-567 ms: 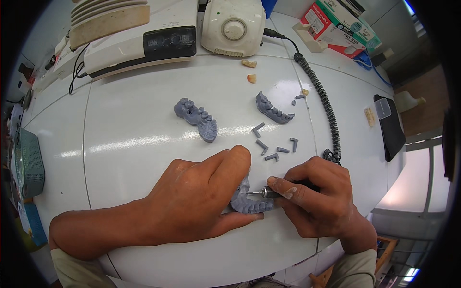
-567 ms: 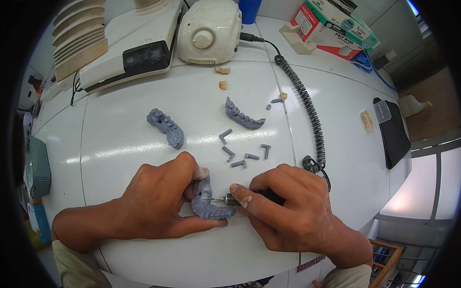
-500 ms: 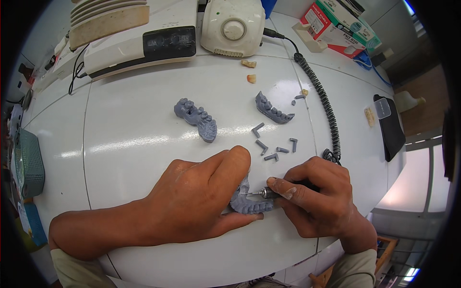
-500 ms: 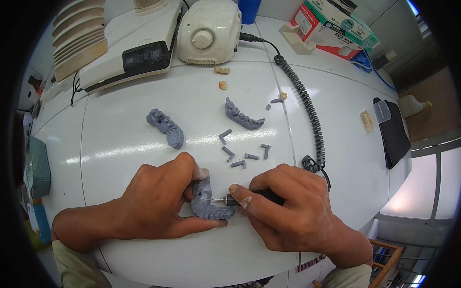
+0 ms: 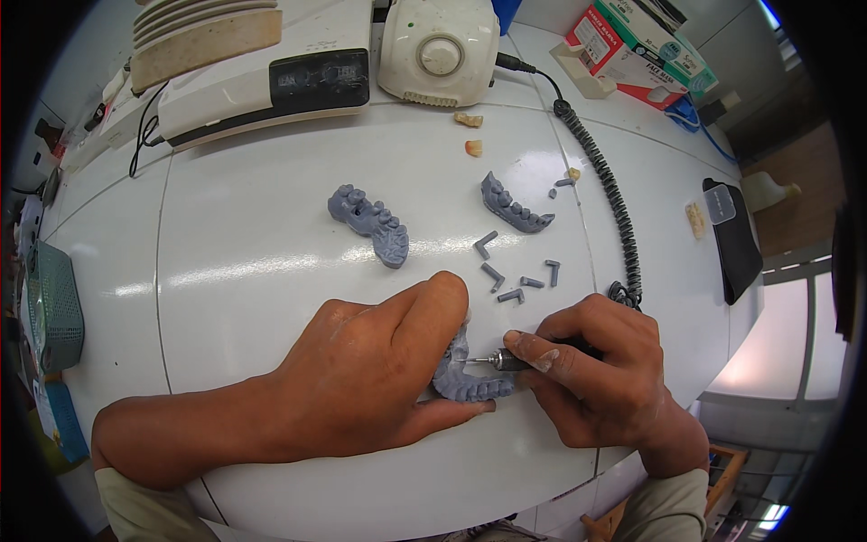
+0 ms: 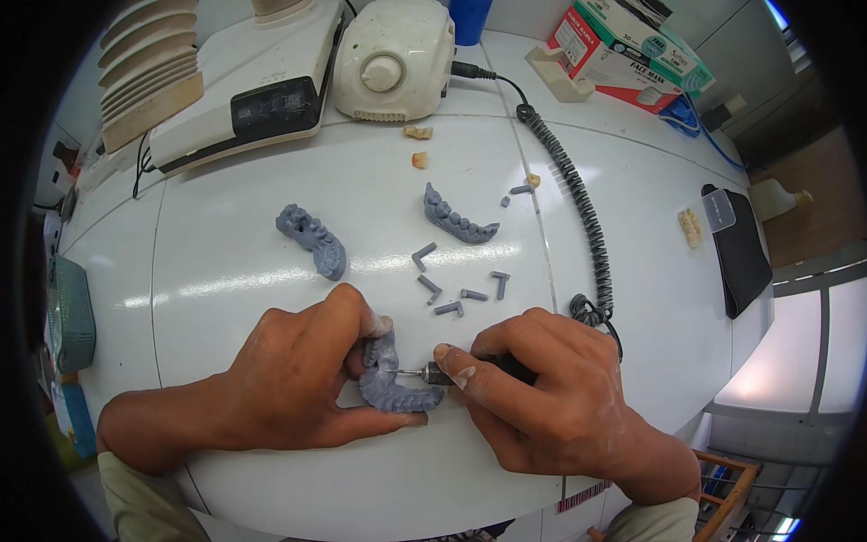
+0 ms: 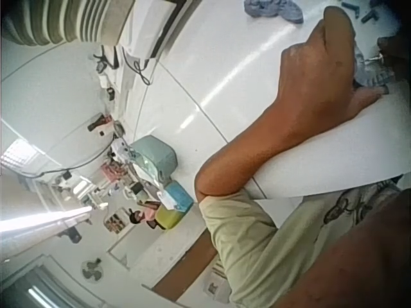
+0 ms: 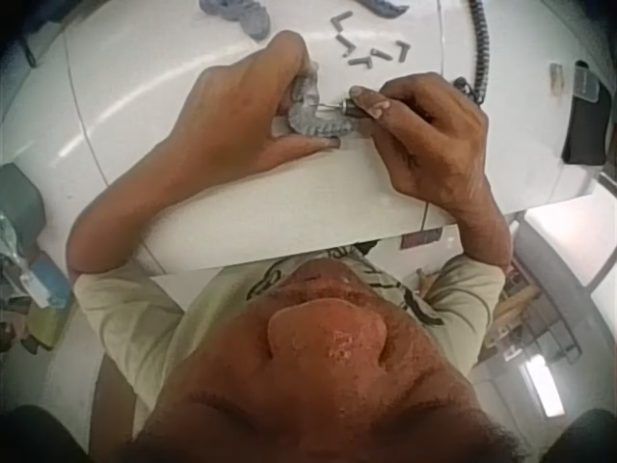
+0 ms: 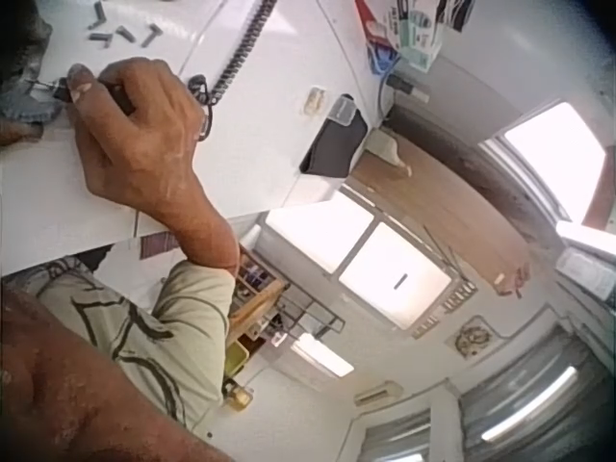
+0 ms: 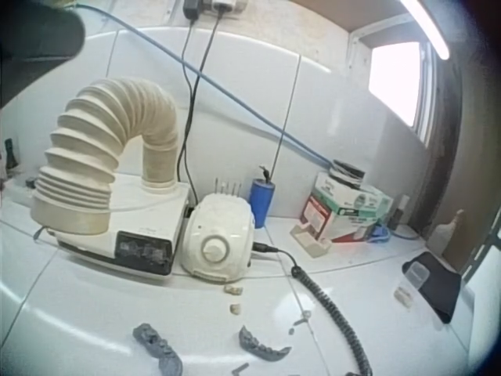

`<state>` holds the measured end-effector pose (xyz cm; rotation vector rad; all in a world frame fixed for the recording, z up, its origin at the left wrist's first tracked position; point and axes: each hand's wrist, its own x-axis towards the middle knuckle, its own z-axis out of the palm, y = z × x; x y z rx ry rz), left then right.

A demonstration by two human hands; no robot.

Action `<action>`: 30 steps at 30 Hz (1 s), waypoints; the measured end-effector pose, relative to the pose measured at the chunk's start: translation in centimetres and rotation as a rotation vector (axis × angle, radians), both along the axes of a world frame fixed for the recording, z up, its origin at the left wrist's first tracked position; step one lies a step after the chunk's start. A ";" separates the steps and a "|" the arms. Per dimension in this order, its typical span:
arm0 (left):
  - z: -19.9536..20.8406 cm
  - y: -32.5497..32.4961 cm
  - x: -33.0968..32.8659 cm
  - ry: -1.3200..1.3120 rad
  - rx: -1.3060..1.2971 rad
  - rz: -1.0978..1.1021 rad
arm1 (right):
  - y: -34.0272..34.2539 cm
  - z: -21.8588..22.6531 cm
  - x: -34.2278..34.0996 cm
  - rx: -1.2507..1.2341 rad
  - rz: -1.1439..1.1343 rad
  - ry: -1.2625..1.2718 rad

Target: Using a rotary handpiece to trim and finish 3D printed or stone dental models on a laboratory bench.

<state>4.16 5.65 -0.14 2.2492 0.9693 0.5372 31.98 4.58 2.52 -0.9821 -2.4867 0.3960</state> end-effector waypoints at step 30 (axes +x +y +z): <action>0.0 0.0 0.1 -0.002 -0.012 -0.002 | 0.1 -0.1 0.1 0.014 0.011 -0.006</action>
